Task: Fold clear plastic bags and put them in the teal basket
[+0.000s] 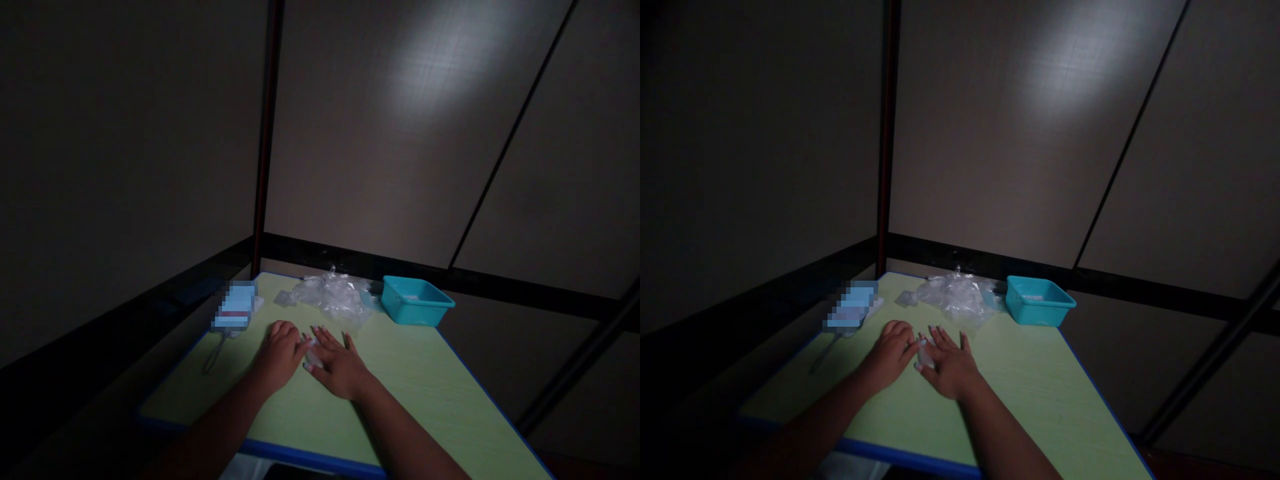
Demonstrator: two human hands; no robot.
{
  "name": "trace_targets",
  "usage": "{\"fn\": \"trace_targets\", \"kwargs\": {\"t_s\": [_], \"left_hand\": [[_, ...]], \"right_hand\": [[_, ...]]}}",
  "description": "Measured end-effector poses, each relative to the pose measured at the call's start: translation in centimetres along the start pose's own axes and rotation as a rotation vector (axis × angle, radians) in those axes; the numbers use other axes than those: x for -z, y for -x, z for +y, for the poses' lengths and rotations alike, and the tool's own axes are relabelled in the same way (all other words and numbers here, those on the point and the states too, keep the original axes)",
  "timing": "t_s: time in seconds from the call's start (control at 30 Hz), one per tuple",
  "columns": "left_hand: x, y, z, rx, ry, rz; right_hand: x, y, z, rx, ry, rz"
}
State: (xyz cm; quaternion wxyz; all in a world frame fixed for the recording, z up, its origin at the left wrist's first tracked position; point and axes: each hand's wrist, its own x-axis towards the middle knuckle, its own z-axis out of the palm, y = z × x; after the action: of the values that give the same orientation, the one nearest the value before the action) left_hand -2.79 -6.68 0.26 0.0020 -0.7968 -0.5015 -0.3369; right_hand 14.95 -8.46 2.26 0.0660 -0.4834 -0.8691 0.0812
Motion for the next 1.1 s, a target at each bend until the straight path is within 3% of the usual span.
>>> {"fn": "trace_targets", "kwargs": {"t_s": [0.33, 0.97, 1.1], "left_hand": [[0.1, 0.2, 0.1, 0.053, -0.032, -0.084], [-0.4, 0.3, 0.0, 0.044, -0.053, -0.080], [-0.4, 0.2, 0.0, 0.071, -0.074, -0.121]], "right_hand": [[0.2, 0.1, 0.2, 0.010, -0.016, -0.003], [-0.5, -0.2, 1.2, -0.116, -0.075, 0.090], [0.0, 0.1, 0.6, -0.027, -0.128, 0.097]]}}
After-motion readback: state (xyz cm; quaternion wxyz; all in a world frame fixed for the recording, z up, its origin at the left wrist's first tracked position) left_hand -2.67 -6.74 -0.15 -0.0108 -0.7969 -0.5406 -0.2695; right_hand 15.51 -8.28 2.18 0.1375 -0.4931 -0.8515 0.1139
